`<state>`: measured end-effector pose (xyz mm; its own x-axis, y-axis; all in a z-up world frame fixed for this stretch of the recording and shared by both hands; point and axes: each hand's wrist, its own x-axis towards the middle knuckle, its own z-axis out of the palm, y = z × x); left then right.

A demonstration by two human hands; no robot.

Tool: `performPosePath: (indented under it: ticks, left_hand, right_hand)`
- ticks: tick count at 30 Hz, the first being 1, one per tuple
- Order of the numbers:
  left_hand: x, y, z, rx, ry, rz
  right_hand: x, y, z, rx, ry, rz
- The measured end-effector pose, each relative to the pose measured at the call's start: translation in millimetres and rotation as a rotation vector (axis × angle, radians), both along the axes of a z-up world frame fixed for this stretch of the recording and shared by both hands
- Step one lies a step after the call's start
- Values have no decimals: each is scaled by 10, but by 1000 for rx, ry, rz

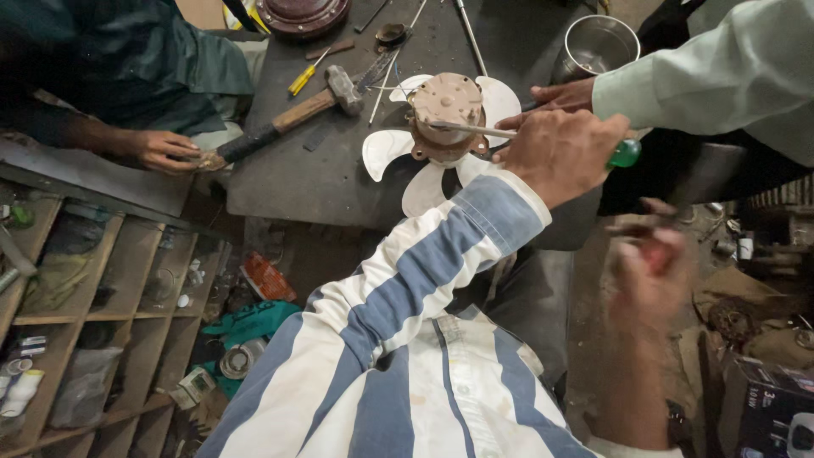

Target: The person uses pliers and a screwdriver to remove wires and fasteners from a ceiling fan motor and blade assembly. They rotate the fan, cut wires, and loosen screws while another person works nearby on a separate motor.

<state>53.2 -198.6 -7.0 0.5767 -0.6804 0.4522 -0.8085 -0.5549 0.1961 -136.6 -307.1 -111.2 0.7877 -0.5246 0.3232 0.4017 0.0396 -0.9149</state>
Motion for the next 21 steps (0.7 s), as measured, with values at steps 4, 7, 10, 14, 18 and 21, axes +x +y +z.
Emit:
performPosePath:
  ticks: [4,7,10,14,18,21]
  left_hand:
    - [-6,17,41,-62,-76,18]
    - [17,164,61,-152,-181,78]
    - [219,456,18,-348,-119,87]
    - [-12,617,-138,-171,41,60]
    - [-375,422,-95,-307,7,-102]
    - [-382,282,-30,-277,-73,-214]
  right_hand:
    - [-12,-255,-176,-18,-53,-133]
    - [190,163,-232,-242,297,-63]
    - [295,290,-77,-57,154,15]
    - [180,316,32,52,241,-33]
    - [40,334,67,38,457,-122]
    - [-113,354,66,9,500,-156]
